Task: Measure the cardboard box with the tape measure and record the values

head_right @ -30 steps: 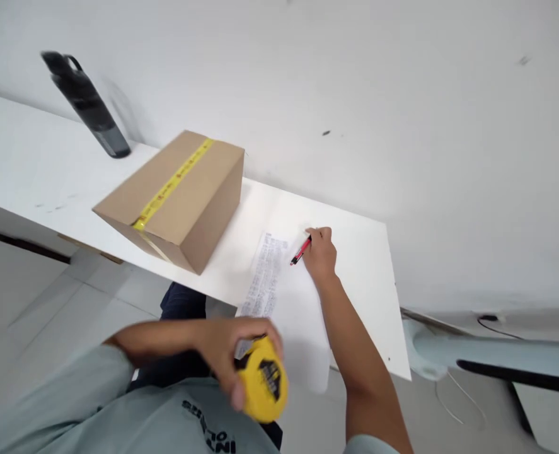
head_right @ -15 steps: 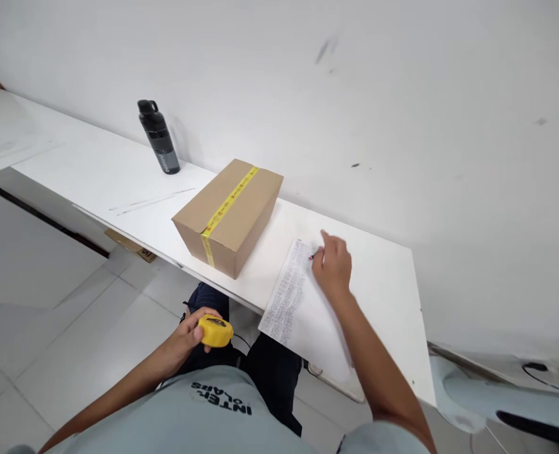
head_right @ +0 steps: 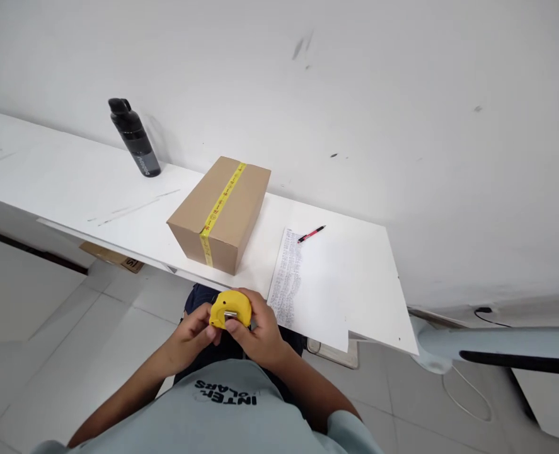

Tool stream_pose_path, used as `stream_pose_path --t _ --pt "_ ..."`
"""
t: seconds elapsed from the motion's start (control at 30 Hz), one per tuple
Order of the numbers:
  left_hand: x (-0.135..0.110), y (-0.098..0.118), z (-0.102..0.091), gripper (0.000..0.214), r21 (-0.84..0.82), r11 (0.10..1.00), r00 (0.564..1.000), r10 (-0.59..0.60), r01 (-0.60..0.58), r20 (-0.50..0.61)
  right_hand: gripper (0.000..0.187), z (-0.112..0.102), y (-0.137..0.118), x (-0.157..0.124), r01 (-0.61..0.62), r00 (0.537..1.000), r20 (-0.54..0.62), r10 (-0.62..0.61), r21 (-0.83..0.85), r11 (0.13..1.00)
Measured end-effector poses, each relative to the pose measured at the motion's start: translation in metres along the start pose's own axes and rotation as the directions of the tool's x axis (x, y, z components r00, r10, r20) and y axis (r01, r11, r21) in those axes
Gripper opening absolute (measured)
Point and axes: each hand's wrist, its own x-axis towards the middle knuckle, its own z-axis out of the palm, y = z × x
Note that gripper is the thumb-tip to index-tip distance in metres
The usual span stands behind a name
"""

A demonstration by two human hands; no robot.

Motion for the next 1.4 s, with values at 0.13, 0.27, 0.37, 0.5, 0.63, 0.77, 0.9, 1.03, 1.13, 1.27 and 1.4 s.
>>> stream_pose_path --t 0.13,0.27,0.37,0.5,0.63,0.77,0.9,1.03,1.13,1.27,1.4 --pt "-0.005 0.002 -0.018 0.049 0.538 0.839 0.955 0.221 -0.083 -0.197 0.045 0.016 -0.013 0.002 -0.175 0.984 0.006 0.177 0.201 0.964" --pt "-0.001 0.005 -0.039 0.044 0.826 0.532 0.872 0.478 -0.189 -0.108 0.049 0.023 -0.025 0.013 -0.384 0.923 0.140 0.358 0.346 0.856" --pt "0.007 0.019 -0.064 0.028 0.903 0.319 0.785 0.619 -0.288 0.031 0.052 0.011 -0.034 0.023 -0.387 0.921 0.129 0.367 0.405 0.828" --pt "0.036 0.048 -0.121 0.026 0.978 0.181 0.590 0.803 -0.101 -0.088 0.053 -0.025 -0.037 0.043 -0.205 0.957 -0.101 0.273 0.430 0.879" --pt "0.074 0.073 -0.179 0.038 0.943 0.325 0.413 0.852 0.066 -0.323 0.050 -0.052 -0.026 0.069 0.016 0.897 -0.409 0.168 0.410 0.912" --pt "0.094 0.082 -0.196 0.036 0.947 0.321 0.492 0.824 0.004 -0.281 0.052 -0.052 -0.012 0.088 0.087 0.858 -0.493 0.141 0.410 0.908" --pt "0.095 0.083 -0.188 0.045 0.873 0.456 0.656 0.715 -0.174 -0.243 0.059 -0.041 -0.001 0.100 0.066 0.842 -0.512 0.171 0.413 0.908" --pt "0.092 0.085 -0.175 0.068 0.778 0.587 0.762 0.603 -0.226 -0.234 0.063 -0.031 0.005 0.106 0.018 0.872 -0.445 0.202 0.443 0.897" --pt "0.091 0.082 -0.165 0.072 0.770 0.575 0.760 0.622 -0.277 -0.191 0.065 -0.026 0.006 0.107 -0.006 0.897 -0.398 0.194 0.427 0.904" --pt "0.090 0.068 -0.155 0.062 0.747 0.579 0.716 0.668 -0.328 -0.204 0.068 -0.025 0.006 0.106 -0.022 0.913 -0.364 0.184 0.408 0.913" --pt "0.089 0.062 -0.151 0.058 0.764 0.570 0.700 0.677 -0.302 -0.227 0.069 -0.028 0.007 0.106 -0.021 0.916 -0.354 0.187 0.423 0.906"
